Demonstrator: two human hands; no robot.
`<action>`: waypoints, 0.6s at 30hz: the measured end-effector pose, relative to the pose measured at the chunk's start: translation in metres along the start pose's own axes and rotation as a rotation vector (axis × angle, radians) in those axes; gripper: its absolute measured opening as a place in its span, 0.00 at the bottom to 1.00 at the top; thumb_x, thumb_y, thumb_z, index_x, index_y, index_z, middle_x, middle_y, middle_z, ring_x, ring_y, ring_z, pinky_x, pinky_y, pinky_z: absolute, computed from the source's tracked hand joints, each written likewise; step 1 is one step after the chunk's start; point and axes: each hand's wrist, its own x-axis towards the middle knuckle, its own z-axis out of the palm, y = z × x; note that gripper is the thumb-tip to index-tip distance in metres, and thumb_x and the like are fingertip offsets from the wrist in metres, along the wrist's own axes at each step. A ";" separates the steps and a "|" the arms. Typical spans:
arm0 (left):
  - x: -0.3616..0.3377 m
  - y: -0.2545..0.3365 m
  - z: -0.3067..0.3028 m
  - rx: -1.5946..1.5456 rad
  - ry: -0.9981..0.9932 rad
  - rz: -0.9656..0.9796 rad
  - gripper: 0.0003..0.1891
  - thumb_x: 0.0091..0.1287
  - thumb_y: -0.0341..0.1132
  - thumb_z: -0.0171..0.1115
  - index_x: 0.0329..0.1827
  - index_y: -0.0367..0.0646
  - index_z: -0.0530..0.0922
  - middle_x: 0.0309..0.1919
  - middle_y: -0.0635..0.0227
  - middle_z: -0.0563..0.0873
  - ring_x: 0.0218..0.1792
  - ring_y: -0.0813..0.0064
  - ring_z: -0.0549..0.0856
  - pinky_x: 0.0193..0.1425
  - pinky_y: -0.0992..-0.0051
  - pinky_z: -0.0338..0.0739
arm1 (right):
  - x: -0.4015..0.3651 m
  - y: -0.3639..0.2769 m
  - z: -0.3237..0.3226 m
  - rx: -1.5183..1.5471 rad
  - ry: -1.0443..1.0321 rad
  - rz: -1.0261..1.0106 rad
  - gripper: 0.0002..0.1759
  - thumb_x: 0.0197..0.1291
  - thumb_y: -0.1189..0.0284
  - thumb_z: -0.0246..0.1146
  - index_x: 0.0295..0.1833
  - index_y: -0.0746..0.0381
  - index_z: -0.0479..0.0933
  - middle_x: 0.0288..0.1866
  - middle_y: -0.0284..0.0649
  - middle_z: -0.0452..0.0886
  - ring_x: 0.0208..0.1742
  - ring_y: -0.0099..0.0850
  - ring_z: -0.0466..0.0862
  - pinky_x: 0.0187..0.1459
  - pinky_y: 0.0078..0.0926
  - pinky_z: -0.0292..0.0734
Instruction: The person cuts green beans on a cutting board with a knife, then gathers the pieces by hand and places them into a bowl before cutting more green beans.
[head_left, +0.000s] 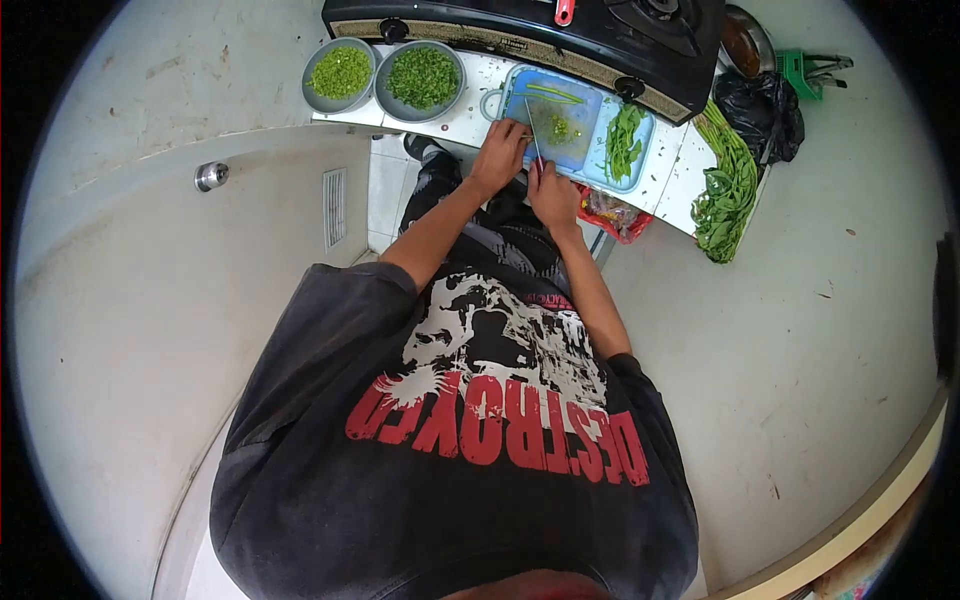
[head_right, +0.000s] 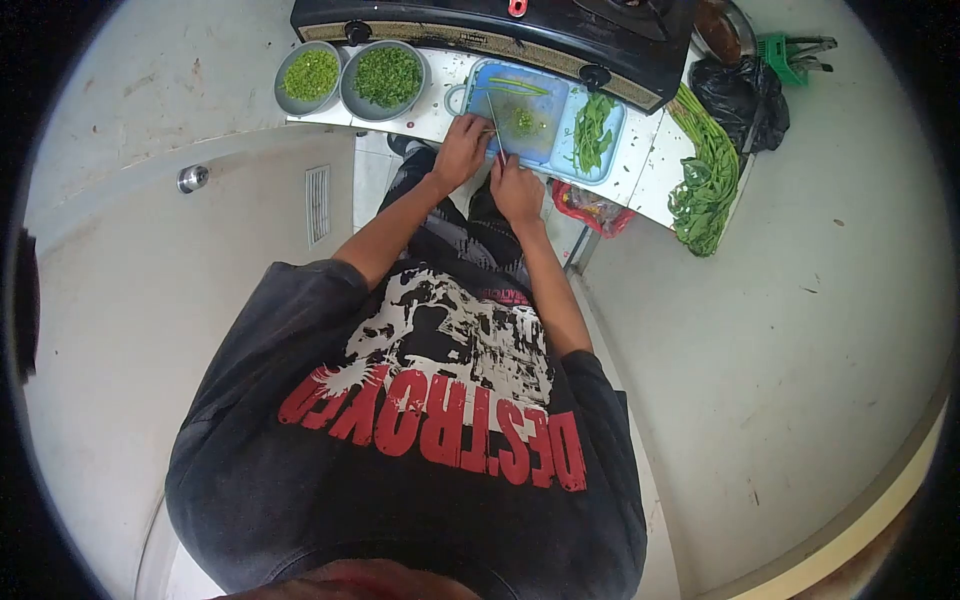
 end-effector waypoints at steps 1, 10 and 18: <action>0.000 0.000 -0.001 0.006 -0.005 -0.002 0.10 0.68 0.25 0.64 0.50 0.38 0.81 0.46 0.54 0.81 0.51 0.49 0.79 0.59 0.55 0.75 | -0.006 0.003 -0.001 0.004 0.001 -0.002 0.25 0.77 0.54 0.54 0.44 0.67 0.79 0.27 0.61 0.84 0.31 0.61 0.87 0.37 0.60 0.82; 0.002 0.000 -0.003 0.006 -0.027 0.029 0.09 0.67 0.24 0.64 0.50 0.37 0.81 0.45 0.54 0.81 0.50 0.48 0.79 0.59 0.54 0.75 | -0.009 0.007 0.000 0.021 0.008 -0.006 0.24 0.76 0.54 0.55 0.44 0.67 0.79 0.26 0.62 0.84 0.31 0.61 0.87 0.36 0.59 0.83; 0.002 0.002 -0.004 0.038 -0.035 0.033 0.08 0.68 0.23 0.61 0.49 0.37 0.80 0.45 0.54 0.79 0.49 0.49 0.78 0.57 0.56 0.76 | 0.012 -0.004 0.006 0.027 0.039 -0.009 0.23 0.76 0.54 0.55 0.44 0.66 0.79 0.26 0.60 0.85 0.30 0.60 0.88 0.36 0.58 0.83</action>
